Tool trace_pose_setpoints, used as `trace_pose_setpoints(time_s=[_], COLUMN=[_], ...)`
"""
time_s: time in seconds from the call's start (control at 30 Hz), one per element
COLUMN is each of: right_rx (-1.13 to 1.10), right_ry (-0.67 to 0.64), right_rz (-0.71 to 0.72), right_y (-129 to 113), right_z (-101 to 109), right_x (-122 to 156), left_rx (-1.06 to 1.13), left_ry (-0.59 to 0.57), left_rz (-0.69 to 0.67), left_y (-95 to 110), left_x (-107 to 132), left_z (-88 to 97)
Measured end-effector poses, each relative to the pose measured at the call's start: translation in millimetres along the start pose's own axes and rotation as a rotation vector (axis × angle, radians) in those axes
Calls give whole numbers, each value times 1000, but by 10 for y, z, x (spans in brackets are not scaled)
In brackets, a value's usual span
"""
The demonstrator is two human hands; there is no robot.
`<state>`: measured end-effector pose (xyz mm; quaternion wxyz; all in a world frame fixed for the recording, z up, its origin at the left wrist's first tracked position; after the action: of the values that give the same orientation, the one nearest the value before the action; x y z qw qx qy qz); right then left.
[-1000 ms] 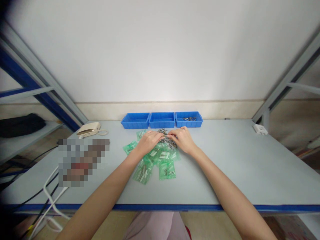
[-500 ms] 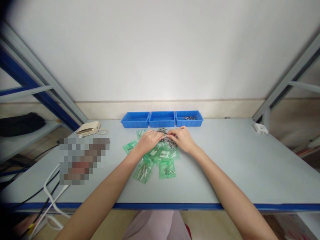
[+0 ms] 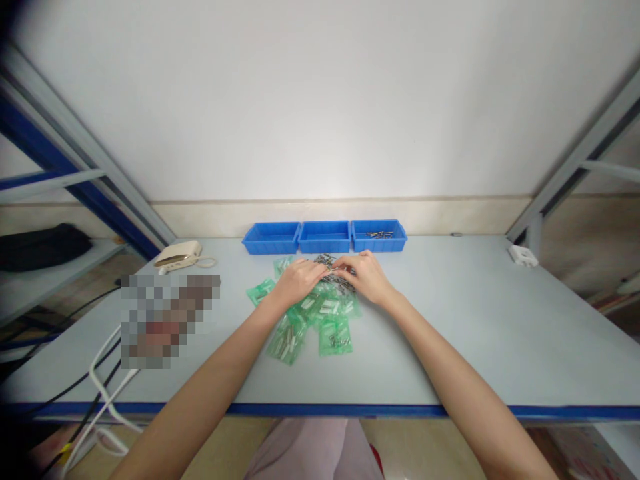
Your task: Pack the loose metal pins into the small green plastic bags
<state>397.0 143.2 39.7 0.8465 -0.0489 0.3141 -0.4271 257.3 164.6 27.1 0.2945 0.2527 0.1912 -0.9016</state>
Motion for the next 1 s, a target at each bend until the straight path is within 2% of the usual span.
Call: trace_pose_setpoints(time_s=[0.17, 0.27, 0.33, 0.47, 0.53, 0.6, 0.67, 0.73, 0.8, 0.9, 1.0], right_rx=[17, 63, 122, 277, 390, 491, 521, 470, 395, 347, 333], right_ry=[13, 44, 104, 267, 262, 278, 323, 318, 188, -93, -205], right_rz=[24, -23, -102, -327, -410, -442, -430, -399, -369, -257, -235], right_y=[-22, 48, 210, 734, 948, 1028, 960, 790, 578, 237, 50], right_z=[-13, 37, 136, 437, 540, 598, 594, 508, 345, 85, -26], right_x=[14, 2, -25, -88, -105, -91, -44, 14, 54, 63, 46], left_rx=[-1, 3, -7, -10, -12, -22, -29, -25, -15, -7, -3], left_ry=[7, 8, 4, -21, -26, -23, -24, -34, -45, -60, -70], left_rz=[16, 72, 131, 253, 287, 303, 310, 309, 299, 287, 292], left_y=[-14, -66, -120, -239, -282, -307, -314, -303, -279, -246, -240], left_x=[5, 11, 14, 17, 19, 20, 19, 14, 6, 0, 6], left_z=[-2, -4, -15, -67, -92, -104, -104, -94, -78, -55, -47])
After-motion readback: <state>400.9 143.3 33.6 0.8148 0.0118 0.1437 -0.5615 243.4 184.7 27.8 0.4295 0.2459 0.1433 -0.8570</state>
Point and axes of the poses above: each hand's wrist, its own x-axis away from the middle knuckle, its own z-axis out of the back of the hand, y = z × x, the point moved 5 cm from there along -x, towards the middle knuckle, and after that the axes turned 8 degrees about z, right-handed, at the moved point
